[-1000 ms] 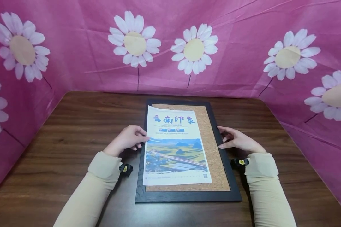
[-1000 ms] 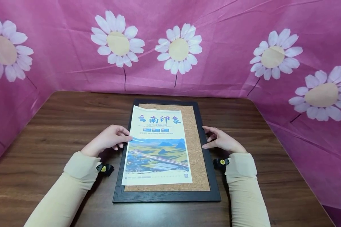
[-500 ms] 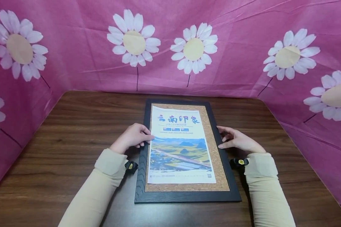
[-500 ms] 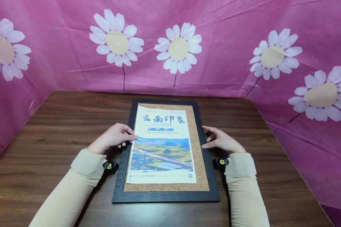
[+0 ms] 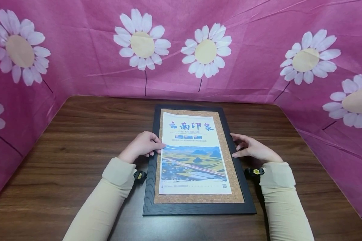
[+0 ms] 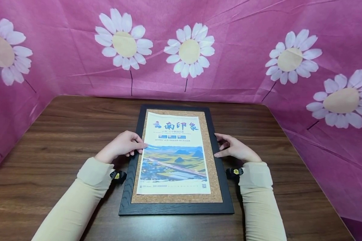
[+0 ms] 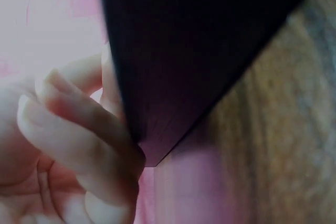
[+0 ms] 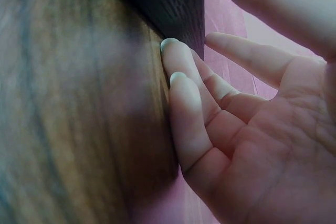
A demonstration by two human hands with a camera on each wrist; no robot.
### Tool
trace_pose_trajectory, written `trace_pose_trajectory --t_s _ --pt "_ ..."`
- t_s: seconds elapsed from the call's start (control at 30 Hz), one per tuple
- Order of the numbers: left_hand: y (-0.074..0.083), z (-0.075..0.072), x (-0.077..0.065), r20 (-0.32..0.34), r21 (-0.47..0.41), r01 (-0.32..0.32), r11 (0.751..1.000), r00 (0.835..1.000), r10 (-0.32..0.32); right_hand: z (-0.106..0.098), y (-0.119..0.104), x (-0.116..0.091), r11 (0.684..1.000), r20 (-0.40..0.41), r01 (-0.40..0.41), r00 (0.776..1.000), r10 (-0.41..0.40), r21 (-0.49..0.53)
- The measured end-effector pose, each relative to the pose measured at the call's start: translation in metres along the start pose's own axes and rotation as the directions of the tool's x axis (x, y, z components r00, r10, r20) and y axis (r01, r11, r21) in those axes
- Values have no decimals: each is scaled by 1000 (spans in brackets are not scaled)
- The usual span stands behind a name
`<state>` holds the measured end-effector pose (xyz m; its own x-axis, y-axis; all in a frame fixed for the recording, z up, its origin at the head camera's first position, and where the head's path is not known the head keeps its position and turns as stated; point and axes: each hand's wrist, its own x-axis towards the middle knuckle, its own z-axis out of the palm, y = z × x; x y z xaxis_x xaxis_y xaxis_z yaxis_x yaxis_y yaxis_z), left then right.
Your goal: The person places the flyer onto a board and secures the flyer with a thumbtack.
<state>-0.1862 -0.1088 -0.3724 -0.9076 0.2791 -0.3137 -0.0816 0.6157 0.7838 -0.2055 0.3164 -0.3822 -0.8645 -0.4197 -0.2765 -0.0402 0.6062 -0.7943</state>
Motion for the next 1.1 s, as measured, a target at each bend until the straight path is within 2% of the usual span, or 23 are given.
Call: trace_pose_trajectory --t_s 0.37,0.53,0.67,0.83,0.97,1.1 --pt "-2 4 -1 -42 49 -5 999 999 8 2 -3 0 1000 -15 -2 1000 2 -6" --pt "-1 5 -2 -68 80 -12 997 998 18 -1 -5 -2 1000 -96 -9 995 11 23" --pt "1 6 -2 -88 97 -11 995 996 19 -4 -6 -5 996 -233 -16 972 35 82" --pt "0 6 -2 -104 134 -12 991 994 26 -8 -3 -8 982 -376 -58 919 123 178" --pt "-1 4 -2 -120 194 -17 981 992 41 -11 -1 -9 962 -405 -83 895 186 259" --pt "-2 1 -2 -138 270 8 963 990 31 -13 2 -10 954 -379 -108 901 213 278"
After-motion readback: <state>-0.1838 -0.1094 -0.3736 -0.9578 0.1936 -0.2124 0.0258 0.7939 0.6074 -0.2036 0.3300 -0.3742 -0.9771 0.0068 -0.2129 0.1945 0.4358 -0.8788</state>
